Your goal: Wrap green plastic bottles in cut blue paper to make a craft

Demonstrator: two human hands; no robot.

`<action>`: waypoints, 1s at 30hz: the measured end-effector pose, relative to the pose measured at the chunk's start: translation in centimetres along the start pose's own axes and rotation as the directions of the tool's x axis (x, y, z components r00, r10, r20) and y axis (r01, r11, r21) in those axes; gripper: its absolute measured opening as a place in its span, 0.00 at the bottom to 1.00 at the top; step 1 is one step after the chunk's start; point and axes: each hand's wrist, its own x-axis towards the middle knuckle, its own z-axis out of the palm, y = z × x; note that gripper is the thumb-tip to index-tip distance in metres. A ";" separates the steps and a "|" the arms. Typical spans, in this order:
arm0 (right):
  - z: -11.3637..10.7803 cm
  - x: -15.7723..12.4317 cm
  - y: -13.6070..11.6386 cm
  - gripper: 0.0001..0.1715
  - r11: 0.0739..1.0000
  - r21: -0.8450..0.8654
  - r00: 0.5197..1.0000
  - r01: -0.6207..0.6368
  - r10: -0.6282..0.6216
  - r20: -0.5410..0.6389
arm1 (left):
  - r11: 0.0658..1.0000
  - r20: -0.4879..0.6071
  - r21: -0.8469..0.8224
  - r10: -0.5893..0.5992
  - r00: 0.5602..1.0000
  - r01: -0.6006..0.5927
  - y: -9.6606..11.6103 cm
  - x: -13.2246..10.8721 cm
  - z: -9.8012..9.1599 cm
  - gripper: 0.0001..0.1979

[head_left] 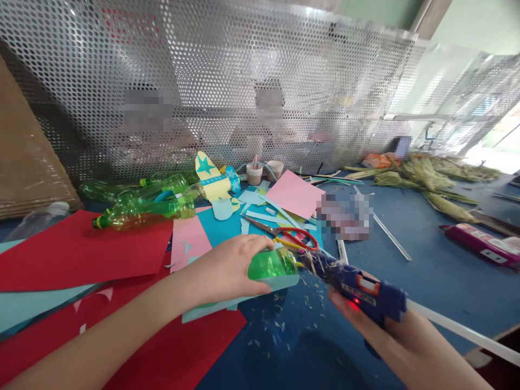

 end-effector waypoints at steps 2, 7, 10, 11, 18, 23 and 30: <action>0.0 0.0 -0.3 0.40 0.999 0.007 0.999 -0.051 0.051 0.020 | 1.000 -0.013 0.011 0.004 1.000 -0.004 0.0 0.0 0.2 0.24; -0.2 0.4 -0.2 0.40 0.994 0.050 0.993 -0.096 0.092 0.074 | 0.999 -0.079 -0.013 0.036 0.996 -0.037 -0.3 0.0 0.3 0.24; -0.9 1.1 -0.2 0.34 0.996 0.060 0.988 -0.069 0.060 0.144 | 0.999 -0.124 -0.014 0.041 0.991 -0.043 -0.6 0.0 0.2 0.22; -1.2 1.4 -0.3 0.31 0.995 0.069 0.987 -0.072 0.061 0.151 | 0.999 -0.137 -0.007 0.043 0.990 -0.044 -0.7 0.1 0.1 0.21; -2.6 3.8 -0.1 0.29 0.903 0.299 0.948 -0.308 0.267 0.172 | 0.996 -0.141 -0.006 0.087 0.986 -0.089 -1.4 0.4 -0.6 0.15; -3.7 5.5 3.1 0.24 0.740 0.454 0.863 -0.497 0.363 0.353 | 1.000 -0.124 -0.001 0.014 0.992 -0.015 -1.5 0.3 -1.3 0.14; -7.4 6.7 7.4 0.15 0.701 0.396 0.805 -0.593 0.509 0.305 | 1.000 -0.136 -0.010 -0.020 0.990 0.019 -2.2 0.7 -1.4 0.14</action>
